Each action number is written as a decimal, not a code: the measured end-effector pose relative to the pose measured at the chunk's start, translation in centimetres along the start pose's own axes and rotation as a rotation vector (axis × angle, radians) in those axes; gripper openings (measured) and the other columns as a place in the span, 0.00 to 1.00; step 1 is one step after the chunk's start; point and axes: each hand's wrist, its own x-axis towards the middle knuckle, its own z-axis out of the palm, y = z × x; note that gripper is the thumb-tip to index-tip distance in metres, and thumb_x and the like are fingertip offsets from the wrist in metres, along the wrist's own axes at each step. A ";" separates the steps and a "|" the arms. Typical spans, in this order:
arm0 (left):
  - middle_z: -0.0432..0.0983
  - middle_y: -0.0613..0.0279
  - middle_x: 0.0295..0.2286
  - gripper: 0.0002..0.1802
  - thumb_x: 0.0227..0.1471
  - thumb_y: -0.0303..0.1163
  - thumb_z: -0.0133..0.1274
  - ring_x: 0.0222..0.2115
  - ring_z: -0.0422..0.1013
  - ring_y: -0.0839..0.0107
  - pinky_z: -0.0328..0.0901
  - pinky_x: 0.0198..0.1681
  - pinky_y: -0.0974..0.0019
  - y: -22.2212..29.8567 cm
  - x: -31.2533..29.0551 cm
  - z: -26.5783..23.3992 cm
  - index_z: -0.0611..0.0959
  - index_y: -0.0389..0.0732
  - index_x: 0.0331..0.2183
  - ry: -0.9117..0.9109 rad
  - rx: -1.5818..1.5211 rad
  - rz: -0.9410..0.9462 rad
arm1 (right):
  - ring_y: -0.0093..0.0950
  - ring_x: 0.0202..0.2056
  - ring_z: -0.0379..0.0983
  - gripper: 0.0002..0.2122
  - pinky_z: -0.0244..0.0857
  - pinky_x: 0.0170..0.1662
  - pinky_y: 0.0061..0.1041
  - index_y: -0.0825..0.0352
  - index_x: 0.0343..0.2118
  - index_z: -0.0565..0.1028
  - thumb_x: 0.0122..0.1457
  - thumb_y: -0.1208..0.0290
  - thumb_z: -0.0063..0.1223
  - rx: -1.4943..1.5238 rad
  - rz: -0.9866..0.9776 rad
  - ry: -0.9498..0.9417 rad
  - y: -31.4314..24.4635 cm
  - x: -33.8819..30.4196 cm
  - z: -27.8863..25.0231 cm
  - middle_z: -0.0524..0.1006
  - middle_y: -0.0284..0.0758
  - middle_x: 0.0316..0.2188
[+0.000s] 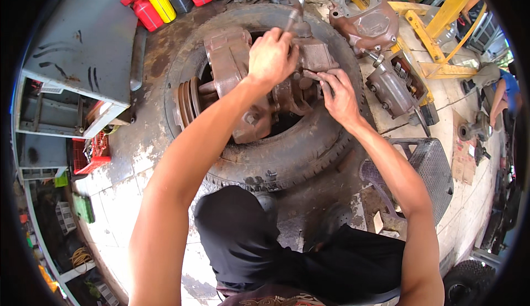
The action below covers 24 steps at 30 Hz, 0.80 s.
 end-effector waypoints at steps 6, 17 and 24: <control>0.76 0.59 0.37 0.16 0.55 0.37 0.59 0.42 0.74 0.59 0.66 0.45 0.56 -0.3 -0.8 0.2 0.83 0.43 0.44 0.000 0.025 0.067 | 0.40 0.41 0.74 0.13 0.71 0.44 0.37 0.67 0.42 0.81 0.54 0.84 0.59 -0.189 -0.087 -0.052 -1.3 0.3 0.8 0.76 0.38 0.39; 0.75 0.59 0.35 0.16 0.54 0.36 0.58 0.39 0.73 0.58 0.65 0.45 0.54 -0.2 -0.9 0.0 0.83 0.45 0.45 -0.018 -0.011 0.048 | 0.40 0.40 0.74 0.19 0.71 0.43 0.37 0.62 0.44 0.82 0.49 0.88 0.60 -0.072 -0.096 0.128 0.8 -0.7 3.0 0.76 0.37 0.38; 0.75 0.60 0.37 0.16 0.55 0.35 0.58 0.41 0.72 0.59 0.65 0.46 0.54 -0.1 -0.5 -0.7 0.83 0.46 0.46 -0.063 0.078 0.058 | 0.40 0.39 0.75 0.18 0.72 0.43 0.37 0.60 0.48 0.81 0.53 0.83 0.63 -0.040 -0.067 0.190 1.4 -1.0 3.6 0.76 0.37 0.40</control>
